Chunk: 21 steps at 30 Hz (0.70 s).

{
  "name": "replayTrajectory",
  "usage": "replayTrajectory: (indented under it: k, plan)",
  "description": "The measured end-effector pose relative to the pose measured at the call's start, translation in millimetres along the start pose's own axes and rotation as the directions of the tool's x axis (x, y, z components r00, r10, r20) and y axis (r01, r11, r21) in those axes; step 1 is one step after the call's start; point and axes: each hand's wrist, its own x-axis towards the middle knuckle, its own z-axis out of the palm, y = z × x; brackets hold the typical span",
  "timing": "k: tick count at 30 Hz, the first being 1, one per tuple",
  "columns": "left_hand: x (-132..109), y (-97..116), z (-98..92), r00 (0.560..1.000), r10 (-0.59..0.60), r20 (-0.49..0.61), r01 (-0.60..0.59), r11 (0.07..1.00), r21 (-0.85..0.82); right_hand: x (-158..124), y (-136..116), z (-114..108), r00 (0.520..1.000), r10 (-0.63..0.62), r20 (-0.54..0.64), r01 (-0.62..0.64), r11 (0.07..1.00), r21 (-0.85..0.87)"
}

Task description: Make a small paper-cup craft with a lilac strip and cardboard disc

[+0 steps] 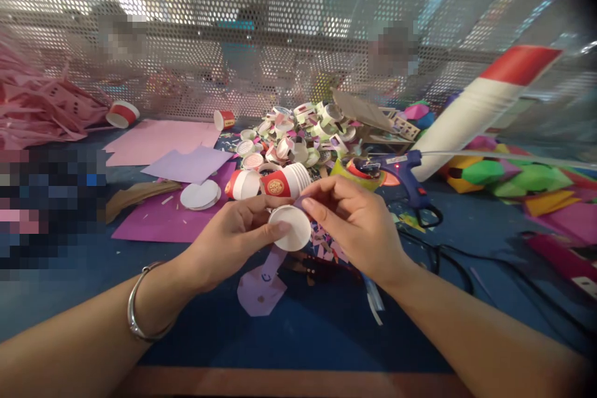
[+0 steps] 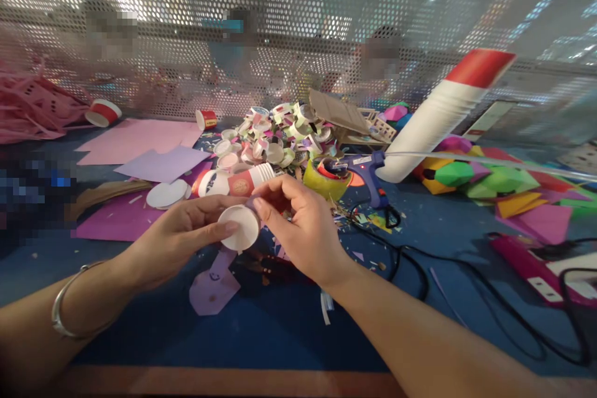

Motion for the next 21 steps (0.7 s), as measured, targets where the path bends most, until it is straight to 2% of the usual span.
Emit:
replayTrajectory:
  k: [4,7,9,11,14,17,19,21]
  plan:
    - [-1,0,-0.2,1.0,-0.012,0.006,0.013,0.998,-0.059,3,2,-1,0.998,0.04,-0.056,-0.039,0.999,0.019]
    - [-2,3,-1.2,1.0,-0.022,-0.022,0.021,0.998,-0.06,3,4,-1,0.997,0.064,-0.039,-0.063,0.998,0.03]
    - [-2,5,-1.6,0.997,-0.041,-0.063,0.037,0.997,-0.063,2,4,-1,0.998,0.032,-0.046,-0.031,0.999,0.01]
    - [-1,8,-1.8,0.991,-0.079,-0.106,0.071,0.994,-0.079,1,3,-3,0.997,-0.063,-0.042,0.061,0.997,-0.05]
    - [1,10,-2.0,0.984,-0.13,-0.124,0.121,0.99,-0.078,0,-2,-4,0.963,-0.25,0.102,0.267,0.939,-0.217]
    - [1,10,-1.9,0.986,-0.127,-0.104,0.123,0.991,-0.043,-1,-4,-3,0.888,-0.35,0.297,0.439,0.839,-0.322]
    - [-1,9,-1.7,0.99,-0.107,-0.088,0.105,0.994,-0.032,0,-4,-2,0.861,-0.348,0.37,0.468,0.826,-0.314]
    - [-2,10,-1.5,0.992,-0.107,-0.073,0.104,0.994,-0.035,0,-3,-1,0.865,-0.313,0.393,0.437,0.854,-0.281]
